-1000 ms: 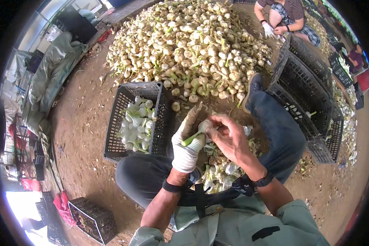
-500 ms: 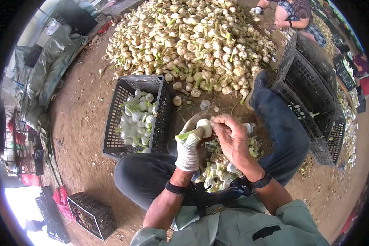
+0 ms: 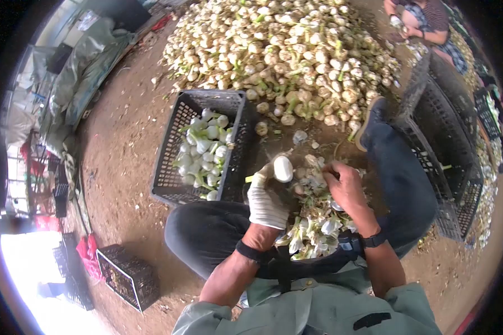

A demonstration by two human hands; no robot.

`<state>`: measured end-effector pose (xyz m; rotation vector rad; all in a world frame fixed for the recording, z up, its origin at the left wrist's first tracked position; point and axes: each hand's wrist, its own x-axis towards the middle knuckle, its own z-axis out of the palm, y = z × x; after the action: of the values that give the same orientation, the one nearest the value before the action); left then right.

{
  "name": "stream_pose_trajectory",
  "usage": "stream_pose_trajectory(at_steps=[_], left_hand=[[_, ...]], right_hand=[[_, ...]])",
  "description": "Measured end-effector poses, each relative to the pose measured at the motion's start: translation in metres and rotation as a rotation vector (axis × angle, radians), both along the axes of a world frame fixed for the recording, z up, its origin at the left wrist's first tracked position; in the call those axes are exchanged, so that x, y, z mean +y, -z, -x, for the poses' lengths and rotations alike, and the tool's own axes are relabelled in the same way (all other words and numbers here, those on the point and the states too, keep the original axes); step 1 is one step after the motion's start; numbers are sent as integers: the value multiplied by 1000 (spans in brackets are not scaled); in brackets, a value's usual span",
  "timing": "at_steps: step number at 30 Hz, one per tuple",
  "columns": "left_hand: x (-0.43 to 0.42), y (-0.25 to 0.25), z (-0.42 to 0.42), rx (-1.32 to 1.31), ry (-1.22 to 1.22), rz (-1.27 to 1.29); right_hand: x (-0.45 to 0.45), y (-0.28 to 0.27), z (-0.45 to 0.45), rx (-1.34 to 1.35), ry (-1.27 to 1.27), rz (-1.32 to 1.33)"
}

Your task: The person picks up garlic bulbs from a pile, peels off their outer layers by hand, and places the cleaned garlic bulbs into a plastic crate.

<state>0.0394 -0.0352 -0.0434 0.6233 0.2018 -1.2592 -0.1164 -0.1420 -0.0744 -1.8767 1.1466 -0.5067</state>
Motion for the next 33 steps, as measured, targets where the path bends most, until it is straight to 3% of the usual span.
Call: stream_pose_trajectory(at_steps=[2,5,6,9,11,13,15,17,19,21,22,24,25,27,28,31,32,33], left_hand=[[-3,-2,-4,14,-46,-187],[0,13,-17,25,-145,-267],[2,20,-26,59,-158,-214],[10,1,-51,30,-302,-182],[25,-9,-70,-139,-365,17],[12,-36,-75,55,-681,-246],[20,-30,-72,143,-566,-97],[18,-21,-65,38,-428,-33],[7,-23,-58,29,-380,-84],[-4,-26,-53,13,-336,-130],[-6,-25,-50,-11,-290,-152],[-10,-27,-47,-22,-234,-205],[-11,-27,-47,-22,-239,-211],[-12,-27,-48,11,-226,-236],[-12,-27,-48,-48,-222,-216],[-3,-7,-48,-136,-189,-111],[2,-10,-48,-249,-116,-205],[9,-11,-47,-363,-65,-338]], right_hand=[[1,5,0,154,-80,-106],[-1,23,0,254,-211,-82],[-4,26,1,326,-231,-210],[-7,42,1,363,-332,-126],[-11,50,-2,354,-396,-121],[-17,62,-3,358,-439,-112],[-21,82,-10,311,-520,-58],[-35,101,-19,357,-505,-80],[-56,116,-35,397,-502,-96],[-84,129,-54,468,-234,-99],[-100,144,-61,471,-237,-100],[-129,178,-75,345,-89,356],[-139,171,-86,343,-95,351],[-157,140,-114,594,-204,396],[-172,172,-116,596,-231,554],[-206,198,-138,757,-394,542],[-201,187,-138,600,-465,720],[-205,205,-134,694,-587,916]])
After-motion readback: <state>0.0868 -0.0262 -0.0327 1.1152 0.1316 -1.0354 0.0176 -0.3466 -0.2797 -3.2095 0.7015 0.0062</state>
